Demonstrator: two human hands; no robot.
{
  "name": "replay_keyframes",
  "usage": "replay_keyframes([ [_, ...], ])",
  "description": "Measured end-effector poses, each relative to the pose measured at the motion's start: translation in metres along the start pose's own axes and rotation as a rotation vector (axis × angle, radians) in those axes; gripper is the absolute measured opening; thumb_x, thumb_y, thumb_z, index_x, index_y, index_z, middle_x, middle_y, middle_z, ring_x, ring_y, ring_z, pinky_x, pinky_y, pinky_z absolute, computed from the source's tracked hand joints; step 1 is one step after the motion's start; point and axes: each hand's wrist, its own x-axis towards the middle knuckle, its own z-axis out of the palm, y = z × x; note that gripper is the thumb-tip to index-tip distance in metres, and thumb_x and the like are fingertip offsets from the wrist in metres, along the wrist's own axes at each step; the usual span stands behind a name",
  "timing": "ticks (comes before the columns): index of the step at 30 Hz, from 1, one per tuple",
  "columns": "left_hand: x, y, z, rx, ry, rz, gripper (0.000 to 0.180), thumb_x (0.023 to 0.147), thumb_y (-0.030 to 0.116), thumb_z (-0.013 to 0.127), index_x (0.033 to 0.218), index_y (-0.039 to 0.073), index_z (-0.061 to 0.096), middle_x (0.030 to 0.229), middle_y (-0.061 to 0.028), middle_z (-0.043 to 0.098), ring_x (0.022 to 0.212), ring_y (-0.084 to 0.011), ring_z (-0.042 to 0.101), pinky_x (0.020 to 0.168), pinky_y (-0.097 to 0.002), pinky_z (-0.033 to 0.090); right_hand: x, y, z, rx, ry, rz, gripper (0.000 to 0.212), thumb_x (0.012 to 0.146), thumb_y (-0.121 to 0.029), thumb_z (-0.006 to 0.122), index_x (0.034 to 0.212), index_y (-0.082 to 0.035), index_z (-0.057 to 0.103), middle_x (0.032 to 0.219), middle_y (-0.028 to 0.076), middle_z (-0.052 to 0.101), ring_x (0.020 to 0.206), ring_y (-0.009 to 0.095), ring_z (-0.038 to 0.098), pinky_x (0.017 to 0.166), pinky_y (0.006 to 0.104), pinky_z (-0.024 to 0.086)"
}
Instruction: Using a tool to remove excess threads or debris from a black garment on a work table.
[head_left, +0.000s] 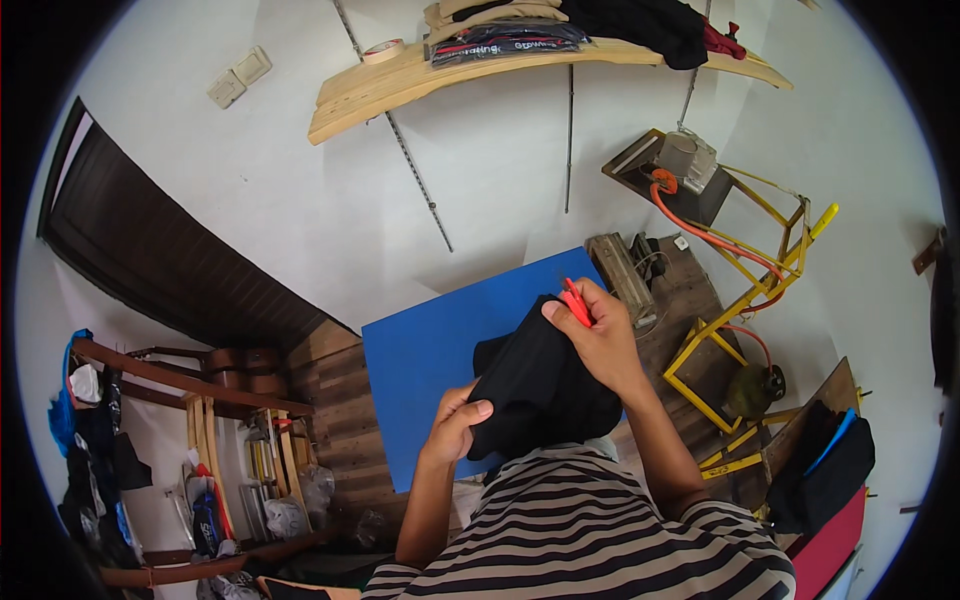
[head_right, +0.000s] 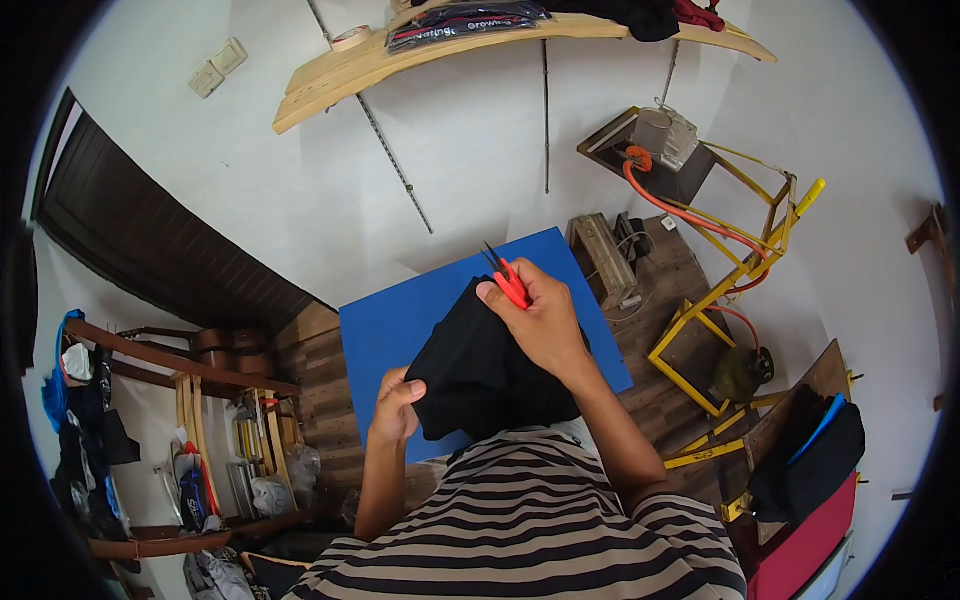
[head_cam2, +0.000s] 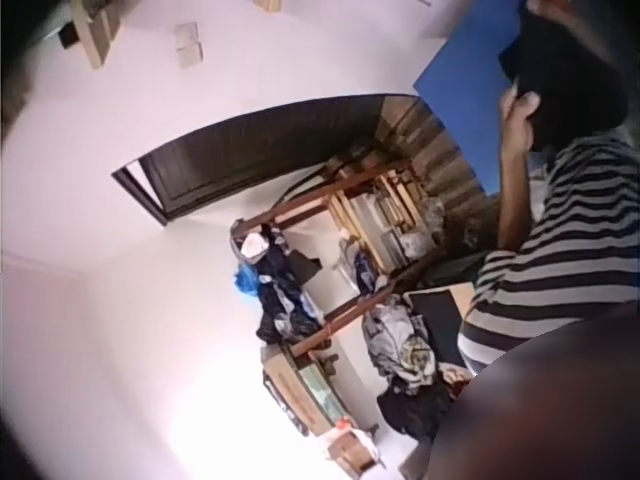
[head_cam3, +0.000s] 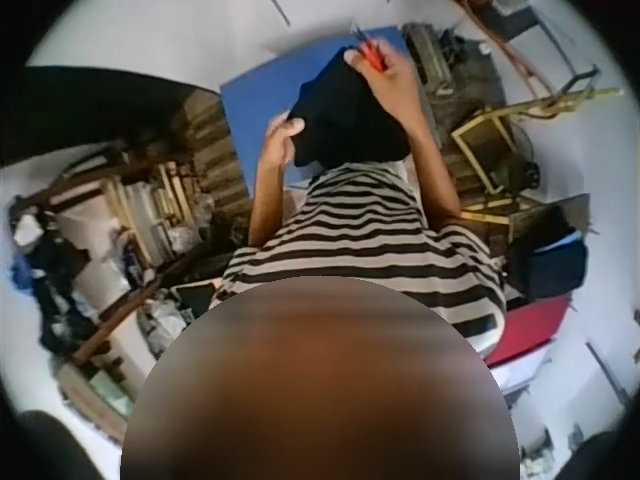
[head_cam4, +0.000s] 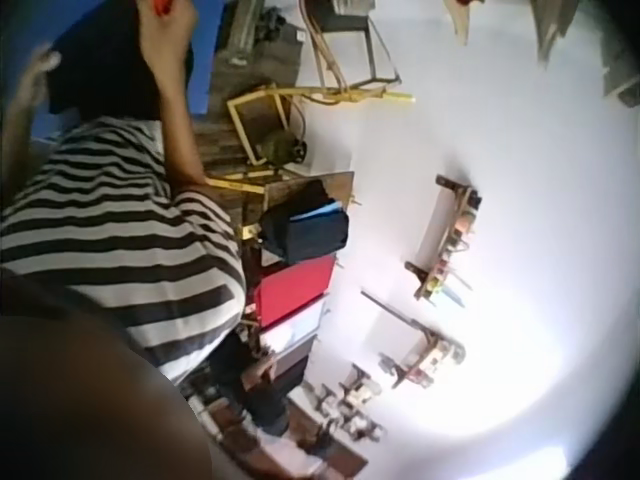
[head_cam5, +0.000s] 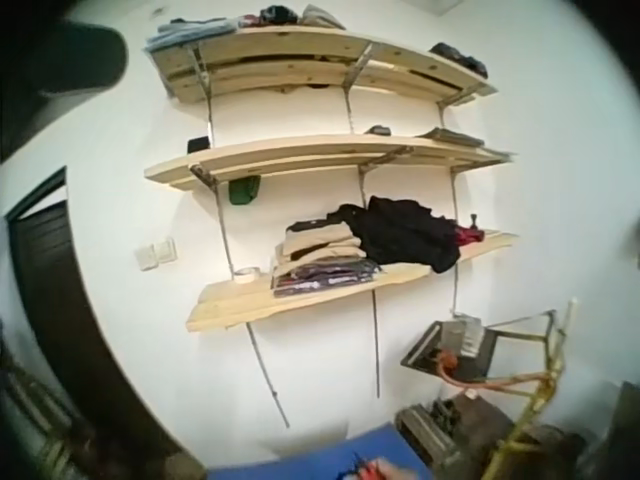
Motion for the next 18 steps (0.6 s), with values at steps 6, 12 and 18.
replay_keyframes([
  [6,0.002,-0.004,0.010,-0.421,0.041,0.038,0.055,0.083,0.018,0.052,0.128,-0.013,0.047,0.120,-0.0207,0.060,0.109,-0.0279,0.060,0.098,-0.0357,0.045,0.005,0.005,0.017,-0.117,0.007,0.093,0.030,0.085,-0.026,0.072,0.078,-0.003,0.053,0.059,0.001,0.043,0.054,0.009,0.040,0.051,0.0269,0.036],
  [12,0.005,0.001,0.016,-0.532,0.086,0.096,0.058,0.086,0.020,0.050,0.133,-0.012,0.040,0.131,-0.0235,0.052,0.118,-0.0300,0.055,0.103,-0.0383,0.042,-0.022,-0.013,0.021,-0.368,0.024,-0.243,0.026,0.082,-0.023,0.072,0.092,-0.002,0.059,0.063,0.009,0.053,0.054,0.020,0.053,0.053,0.0311,0.043],
  [18,0.009,0.003,0.019,-0.550,0.021,0.122,0.055,0.087,0.019,0.050,0.132,-0.011,0.041,0.129,-0.0217,0.054,0.116,-0.0284,0.056,0.102,-0.0381,0.042,-0.030,-0.015,0.025,-0.429,-0.036,-0.272,0.028,0.080,-0.026,0.072,0.080,-0.003,0.056,0.064,0.012,0.059,0.052,0.028,0.060,0.047,0.0343,0.046],
])
